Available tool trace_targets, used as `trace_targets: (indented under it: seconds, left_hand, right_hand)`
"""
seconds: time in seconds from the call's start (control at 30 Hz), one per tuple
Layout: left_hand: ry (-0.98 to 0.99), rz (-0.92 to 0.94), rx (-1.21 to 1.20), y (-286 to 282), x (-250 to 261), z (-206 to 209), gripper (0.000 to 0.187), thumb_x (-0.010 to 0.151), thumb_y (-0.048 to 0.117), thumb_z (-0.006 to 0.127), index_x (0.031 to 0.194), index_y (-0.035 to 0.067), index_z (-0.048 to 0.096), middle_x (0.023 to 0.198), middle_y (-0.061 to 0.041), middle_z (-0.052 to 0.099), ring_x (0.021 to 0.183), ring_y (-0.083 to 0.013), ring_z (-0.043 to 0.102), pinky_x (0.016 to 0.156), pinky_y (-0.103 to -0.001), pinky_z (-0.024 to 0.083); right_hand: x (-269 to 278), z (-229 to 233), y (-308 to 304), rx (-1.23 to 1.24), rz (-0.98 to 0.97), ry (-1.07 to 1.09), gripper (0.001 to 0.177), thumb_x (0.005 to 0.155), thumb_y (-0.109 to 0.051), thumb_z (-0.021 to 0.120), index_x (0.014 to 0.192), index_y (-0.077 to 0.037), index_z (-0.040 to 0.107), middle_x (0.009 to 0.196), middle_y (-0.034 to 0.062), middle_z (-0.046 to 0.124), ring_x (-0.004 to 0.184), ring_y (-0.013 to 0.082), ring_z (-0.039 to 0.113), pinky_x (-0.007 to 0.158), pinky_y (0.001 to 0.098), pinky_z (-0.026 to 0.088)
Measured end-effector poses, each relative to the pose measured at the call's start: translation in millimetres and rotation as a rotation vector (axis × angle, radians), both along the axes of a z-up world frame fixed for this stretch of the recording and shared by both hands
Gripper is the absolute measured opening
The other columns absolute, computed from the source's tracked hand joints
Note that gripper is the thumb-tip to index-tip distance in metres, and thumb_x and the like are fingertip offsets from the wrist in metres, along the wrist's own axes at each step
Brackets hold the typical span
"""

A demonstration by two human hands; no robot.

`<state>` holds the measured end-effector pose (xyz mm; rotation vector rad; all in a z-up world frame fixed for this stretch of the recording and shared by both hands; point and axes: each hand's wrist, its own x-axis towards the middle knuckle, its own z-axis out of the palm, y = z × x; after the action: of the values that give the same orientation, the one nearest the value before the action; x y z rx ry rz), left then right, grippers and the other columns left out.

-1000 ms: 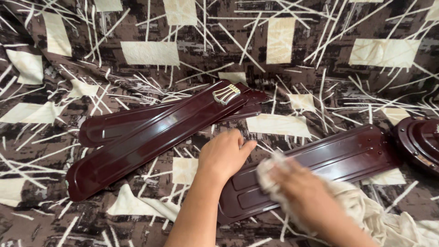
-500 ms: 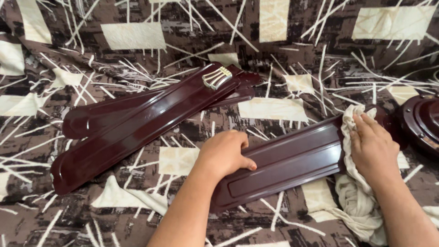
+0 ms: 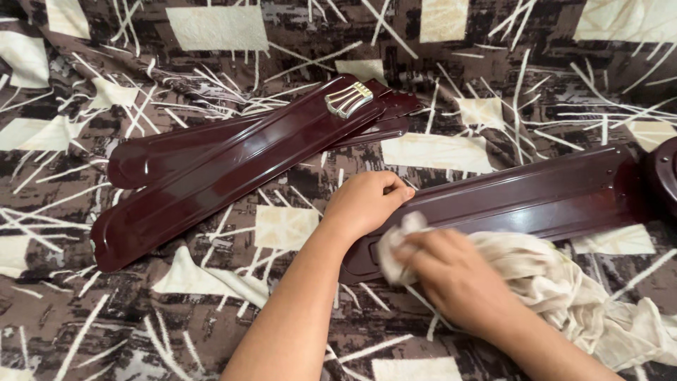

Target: The person wipes the surfaces of maroon-colored wooden furniture parts with a cloth. They handle several long pieces and a round part, cleaning them one at a time on a patterned fabric surface.

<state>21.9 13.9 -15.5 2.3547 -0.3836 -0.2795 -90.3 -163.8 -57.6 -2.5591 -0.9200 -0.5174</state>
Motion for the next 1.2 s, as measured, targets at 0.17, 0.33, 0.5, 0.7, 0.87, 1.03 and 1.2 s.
trace_targets:
  seconds: [0.17,0.33,0.5,0.7,0.87,1.03,1.2]
  left_hand:
    - [0.016,-0.016,-0.02,-4,-2,0,0.033,0.085,0.046,0.067,0.109,0.028,0.079,0.114,0.0,0.077,0.109,-0.022,0.07,0.092,-0.042,0.052]
    - [-0.026,-0.024,-0.04,-3,-3,-1,0.034,0.086,0.047,0.066,0.11,0.027,0.08,0.112,-0.002,0.078,0.107,-0.0231,0.072,0.091,-0.041,0.054]
    - [-0.015,-0.022,-0.071,-3,0,-7,0.041,0.088,0.054,0.061,0.108,0.024,0.08,0.109,-0.003,0.079,0.103,-0.0238,0.074,0.088,-0.041,0.055]
    - [0.044,-0.106,-0.191,5,13,-14,0.065,0.087,0.069,0.052,0.115,0.015,0.077,0.112,-0.01,0.079,0.104,-0.0253,0.075,0.091,-0.039,0.056]
    - [0.055,-0.201,-0.266,12,26,-26,0.08,0.089,0.076,0.043,0.121,0.011,0.076,0.118,-0.013,0.076,0.113,-0.0268,0.072,0.097,-0.038,0.052]
    - [0.168,-0.223,-0.47,17,33,-30,0.09,0.086,0.083,0.035,0.127,0.011,0.072,0.119,-0.016,0.078,0.118,-0.0282,0.073,0.102,-0.042,0.052]
    - [0.337,-0.17,-0.46,15,36,-25,0.106,0.078,0.09,0.016,0.141,0.019,0.064,0.129,-0.018,0.072,0.124,-0.0363,0.062,0.103,-0.052,0.045]
  right_hand:
    - [2,14,-5,-0.085,0.019,0.226,0.052,0.068,0.006,0.064,0.113,-0.016,0.078,0.116,0.0032,0.07,0.106,0.0268,0.061,0.092,0.0403,0.048]
    - [11,29,-90,-0.454,-0.473,0.322,0.062,0.056,-0.022,0.083,0.117,-0.035,0.081,0.132,-0.0044,0.071,0.118,0.0214,0.065,0.106,0.039,0.049]
    - [8,25,-135,-0.747,-0.76,0.545,0.051,0.088,-0.006,0.065,0.127,-0.038,0.075,0.129,-0.0112,0.071,0.117,0.0104,0.07,0.107,0.0258,0.055]
    - [-23,7,-42,-0.471,-0.384,0.329,0.069,0.081,-0.002,0.059,0.147,-0.02,0.062,0.129,0.0016,0.065,0.117,0.0188,0.06,0.105,0.0336,0.048]
    - [-29,23,27,-0.453,-0.132,0.324,0.068,0.075,-0.003,0.056,0.143,-0.002,0.054,0.128,0.0105,0.057,0.113,0.0281,0.054,0.096,0.0367,0.044]
    - [-21,23,74,-0.195,0.094,0.136,0.058,0.075,-0.006,0.055,0.133,0.003,0.06,0.131,0.0138,0.057,0.114,0.0298,0.054,0.097,0.0381,0.045]
    - [11,18,88,-0.137,0.064,-0.003,0.052,0.077,-0.005,0.055,0.128,-0.007,0.065,0.139,0.0113,0.056,0.128,0.0317,0.051,0.105,0.0437,0.041]
